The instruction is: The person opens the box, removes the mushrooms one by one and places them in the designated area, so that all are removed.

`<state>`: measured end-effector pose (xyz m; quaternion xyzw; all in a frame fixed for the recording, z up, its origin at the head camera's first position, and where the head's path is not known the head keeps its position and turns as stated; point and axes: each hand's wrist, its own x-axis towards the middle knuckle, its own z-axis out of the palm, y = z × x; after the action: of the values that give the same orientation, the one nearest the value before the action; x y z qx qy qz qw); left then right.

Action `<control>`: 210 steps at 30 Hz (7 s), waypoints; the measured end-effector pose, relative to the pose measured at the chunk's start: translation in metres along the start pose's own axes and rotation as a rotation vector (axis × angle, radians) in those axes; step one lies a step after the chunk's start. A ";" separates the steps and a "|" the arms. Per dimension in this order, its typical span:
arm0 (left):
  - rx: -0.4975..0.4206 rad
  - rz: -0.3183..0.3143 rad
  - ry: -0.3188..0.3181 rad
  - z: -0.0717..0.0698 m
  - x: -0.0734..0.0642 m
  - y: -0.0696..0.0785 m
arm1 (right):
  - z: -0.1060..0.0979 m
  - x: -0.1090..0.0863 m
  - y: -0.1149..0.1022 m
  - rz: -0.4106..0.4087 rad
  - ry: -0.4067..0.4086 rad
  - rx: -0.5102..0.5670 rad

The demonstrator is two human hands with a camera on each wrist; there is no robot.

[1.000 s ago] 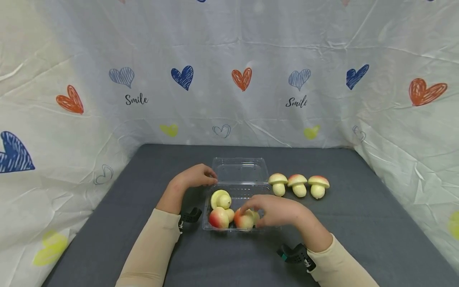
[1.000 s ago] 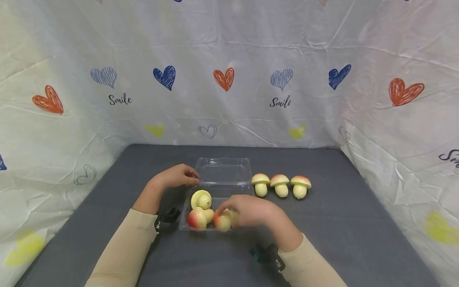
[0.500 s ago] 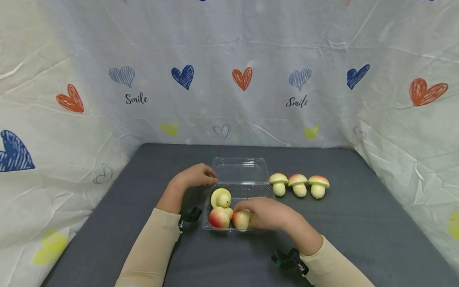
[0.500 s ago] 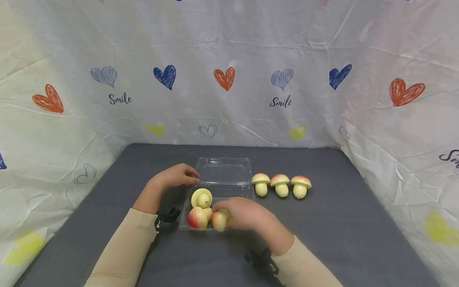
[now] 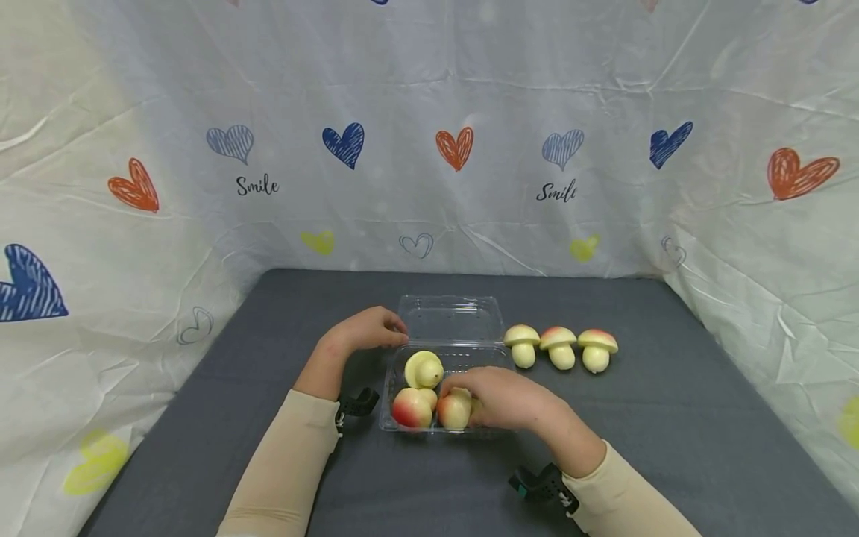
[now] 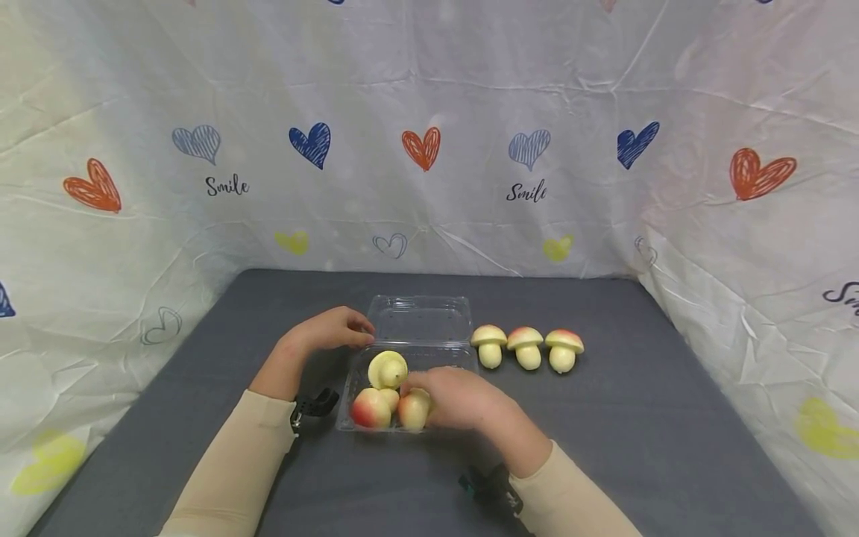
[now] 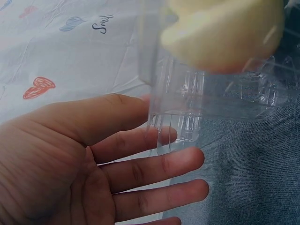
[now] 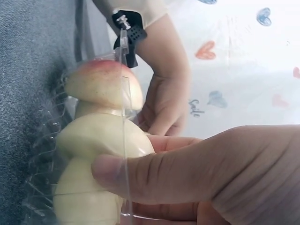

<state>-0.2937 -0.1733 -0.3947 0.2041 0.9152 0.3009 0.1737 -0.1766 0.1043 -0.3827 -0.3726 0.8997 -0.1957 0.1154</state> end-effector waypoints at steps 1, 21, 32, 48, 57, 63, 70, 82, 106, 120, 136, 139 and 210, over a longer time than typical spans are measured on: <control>-0.001 0.000 -0.002 0.000 0.000 0.000 | 0.000 0.000 0.000 0.000 0.004 -0.004; -0.001 0.002 0.003 0.000 -0.001 0.000 | -0.022 -0.017 0.005 0.027 0.085 0.111; 0.023 0.009 0.005 0.000 -0.001 0.003 | -0.036 -0.029 0.015 0.035 0.152 0.107; 0.003 0.010 -0.013 0.000 0.000 0.002 | -0.057 -0.050 0.024 0.117 0.240 0.107; 0.009 0.006 -0.009 -0.001 -0.001 0.002 | -0.066 -0.059 0.034 0.107 0.277 0.107; 0.007 0.009 -0.009 -0.001 0.000 0.002 | -0.071 -0.062 0.041 0.205 0.245 0.127; 0.022 0.019 -0.008 0.000 0.001 0.000 | -0.070 -0.063 0.045 0.339 0.181 0.144; 0.013 0.003 -0.008 -0.001 0.001 0.001 | -0.054 -0.050 0.063 0.389 0.104 0.074; 0.004 -0.003 -0.003 0.000 0.000 0.002 | -0.050 -0.044 0.062 0.434 0.053 0.061; 0.015 0.013 -0.011 -0.001 0.001 0.001 | -0.066 -0.059 0.034 0.362 0.187 0.006; -0.002 -0.025 -0.001 0.000 -0.002 0.004 | -0.028 -0.024 -0.002 0.112 0.244 -0.038; 0.000 -0.025 0.000 0.000 -0.003 0.005 | -0.013 -0.014 -0.009 0.058 0.233 -0.029; -0.010 0.007 -0.025 -0.001 -0.002 0.001 | -0.033 -0.024 0.005 0.013 0.263 0.282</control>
<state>-0.2922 -0.1735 -0.3928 0.2103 0.9106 0.3037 0.1850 -0.1742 0.1337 -0.3540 -0.3180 0.8732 -0.3661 0.0494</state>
